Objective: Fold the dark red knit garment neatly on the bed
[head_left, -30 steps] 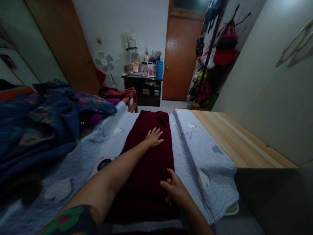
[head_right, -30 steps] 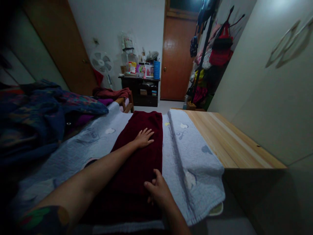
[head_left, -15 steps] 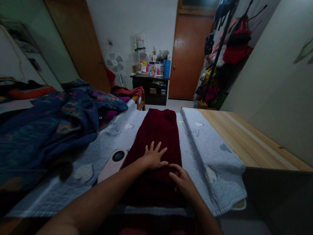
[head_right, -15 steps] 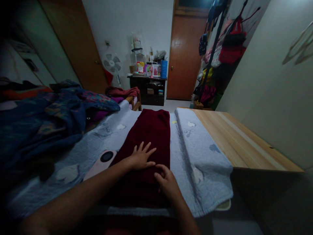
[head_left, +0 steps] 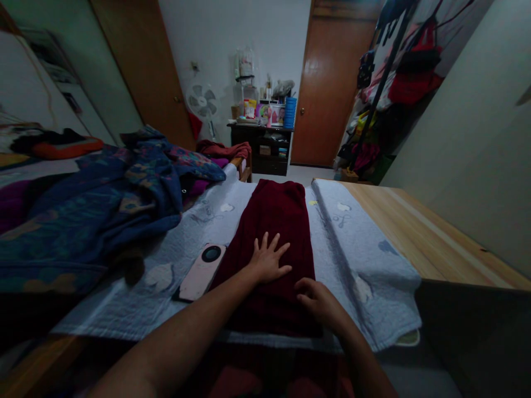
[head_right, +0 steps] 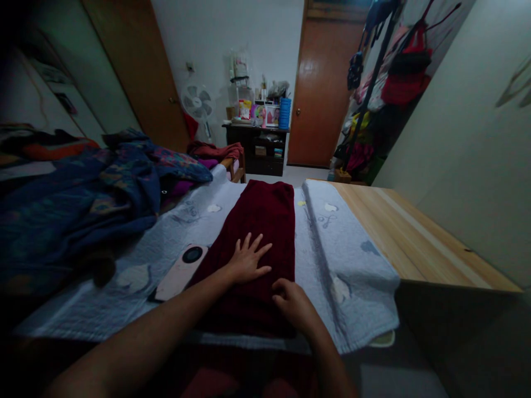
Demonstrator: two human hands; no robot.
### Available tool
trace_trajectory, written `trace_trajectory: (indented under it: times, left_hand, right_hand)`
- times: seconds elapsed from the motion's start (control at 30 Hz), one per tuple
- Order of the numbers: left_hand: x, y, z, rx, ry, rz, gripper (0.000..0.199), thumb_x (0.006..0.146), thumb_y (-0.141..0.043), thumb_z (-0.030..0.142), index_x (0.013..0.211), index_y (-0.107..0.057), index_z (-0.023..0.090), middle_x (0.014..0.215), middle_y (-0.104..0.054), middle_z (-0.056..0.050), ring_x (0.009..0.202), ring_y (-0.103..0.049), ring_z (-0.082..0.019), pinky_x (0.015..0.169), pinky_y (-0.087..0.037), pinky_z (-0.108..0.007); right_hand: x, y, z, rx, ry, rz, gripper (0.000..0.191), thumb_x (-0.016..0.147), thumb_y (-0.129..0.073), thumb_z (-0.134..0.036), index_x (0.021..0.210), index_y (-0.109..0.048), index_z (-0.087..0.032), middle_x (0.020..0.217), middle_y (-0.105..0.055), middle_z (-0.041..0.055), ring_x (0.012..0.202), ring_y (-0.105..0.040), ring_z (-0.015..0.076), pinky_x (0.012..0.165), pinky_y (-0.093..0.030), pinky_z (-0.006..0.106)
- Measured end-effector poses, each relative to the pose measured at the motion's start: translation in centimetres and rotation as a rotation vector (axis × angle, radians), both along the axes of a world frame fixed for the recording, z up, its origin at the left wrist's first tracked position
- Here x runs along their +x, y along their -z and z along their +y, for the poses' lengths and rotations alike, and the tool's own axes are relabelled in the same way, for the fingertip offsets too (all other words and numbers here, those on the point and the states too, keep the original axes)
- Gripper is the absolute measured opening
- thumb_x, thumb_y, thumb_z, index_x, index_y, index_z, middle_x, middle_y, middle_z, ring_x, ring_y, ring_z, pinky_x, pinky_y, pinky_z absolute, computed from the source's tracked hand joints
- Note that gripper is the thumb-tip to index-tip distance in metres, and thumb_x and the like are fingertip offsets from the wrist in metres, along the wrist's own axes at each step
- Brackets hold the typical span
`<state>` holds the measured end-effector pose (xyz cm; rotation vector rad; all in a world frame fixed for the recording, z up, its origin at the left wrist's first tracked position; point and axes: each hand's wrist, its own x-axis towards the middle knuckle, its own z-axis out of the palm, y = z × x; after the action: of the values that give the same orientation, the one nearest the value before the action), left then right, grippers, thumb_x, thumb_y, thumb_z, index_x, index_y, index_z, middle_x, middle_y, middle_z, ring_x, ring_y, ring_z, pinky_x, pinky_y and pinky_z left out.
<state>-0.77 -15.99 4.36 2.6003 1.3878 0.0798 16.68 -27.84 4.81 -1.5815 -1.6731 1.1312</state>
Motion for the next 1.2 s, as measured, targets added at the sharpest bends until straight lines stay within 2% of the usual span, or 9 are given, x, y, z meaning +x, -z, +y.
trace_trajectory:
  times: [0.1,0.2,0.3,0.43,0.63,0.77,0.87,1.0,1.2]
  left_hand:
    - [0.0,0.2,0.0,0.021,-0.003,-0.013,0.079,0.077,-0.043,0.074,0.145,-0.024,0.04,0.158,-0.007,-0.002,0.141,0.003,-0.043,0.106,-0.005,-0.067]
    - [-0.1,0.4,0.0,0.041,0.001,-0.022,0.078,0.077,-0.043,0.074,0.145,-0.024,0.04,0.158,-0.008,-0.002,0.141,0.001,-0.043,0.106,-0.005,-0.067]
    - [-0.1,0.5,0.0,0.053,0.005,-0.026,0.075,0.079,-0.044,0.07,0.145,-0.025,0.04,0.158,-0.009,-0.003,0.141,0.0,-0.043,0.106,-0.007,-0.067]
    - [-0.1,0.6,0.0,0.056,0.003,-0.015,0.066,0.084,-0.044,0.057,0.145,-0.025,0.04,0.158,-0.011,-0.002,0.141,-0.001,-0.041,0.107,-0.009,-0.066]
    - [0.0,0.3,-0.3,0.137,0.008,-0.003,0.056,0.089,-0.04,0.047,0.143,-0.032,0.036,0.156,-0.019,-0.003,0.142,-0.009,-0.036,0.11,-0.007,-0.061]
    - [0.3,0.0,-0.7,0.154,0.129,0.006,0.047,0.093,-0.035,0.034,0.139,-0.041,0.027,0.153,-0.027,-0.006,0.141,-0.019,-0.026,0.115,-0.012,-0.048]
    - [0.5,-0.2,-1.1,0.055,0.132,0.043,0.049,0.09,-0.036,0.029,0.139,-0.04,0.024,0.154,-0.025,-0.009,0.142,-0.018,-0.029,0.111,-0.02,-0.054]
    - [0.6,-0.5,-1.8,-0.083,0.098,0.071,0.06,0.087,-0.043,0.042,0.144,-0.032,0.027,0.157,-0.012,-0.011,0.142,-0.004,-0.039,0.104,-0.016,-0.067]
    - [0.5,-0.4,-2.5,-0.08,0.078,0.039,0.071,0.081,-0.042,0.065,0.145,-0.027,0.036,0.158,-0.005,-0.008,0.141,0.006,-0.04,0.103,-0.006,-0.071]
  right_hand:
    - [0.3,-1.5,0.7,0.121,-0.001,-0.197,0.016,0.078,-0.048,-0.02,0.081,-0.064,-0.019,0.081,-0.067,0.0031,0.077,-0.061,0.0173,0.071,-0.045,0.028]
    - [-0.5,-1.4,1.6,0.316,0.144,-0.321,0.026,0.086,-0.041,-0.024,0.096,-0.065,-0.017,0.096,-0.068,0.0081,0.091,-0.061,0.02,0.083,-0.045,0.033]
    - [-1.9,0.7,2.3,0.487,0.174,-0.46,0.041,0.088,-0.039,-0.021,0.125,-0.053,-0.013,0.135,-0.051,0.0142,0.127,-0.044,0.0239,0.104,-0.034,0.04]
    - [-2.7,3.7,2.4,0.455,0.087,-0.636,0.047,0.091,-0.039,-0.024,0.137,-0.043,-0.017,0.148,-0.037,0.0099,0.138,-0.029,0.0247,0.111,-0.023,0.048]
    - [-2.4,3.9,2.3,0.444,0.053,-0.697,0.049,0.092,-0.039,-0.025,0.14,-0.04,-0.018,0.149,-0.034,0.0093,0.139,-0.028,0.024,0.112,-0.023,0.047]
    - [-2.5,3.8,2.3,0.444,0.063,-0.679,0.048,0.091,-0.04,-0.024,0.139,-0.042,-0.019,0.148,-0.036,0.0093,0.138,-0.03,0.0235,0.112,-0.024,0.047]
    - [-2.5,3.8,2.3,0.44,0.08,-0.644,0.047,0.09,-0.041,-0.023,0.136,-0.045,-0.018,0.146,-0.04,0.0092,0.136,-0.033,0.0235,0.112,-0.024,0.046]
    - [-2.2,3.0,2.4,0.461,0.115,-0.558,0.042,0.086,-0.045,-0.02,0.128,-0.053,-0.018,0.133,-0.053,0.0101,0.123,-0.046,0.0237,0.106,-0.033,0.042]
    - [-0.9,1.8,5.3,0.485,0.182,-0.493,0.032,0.085,-0.038,-0.013,0.102,-0.064,-0.018,0.102,-0.065,0.0087,0.098,-0.057,0.0194,0.091,-0.043,0.033]
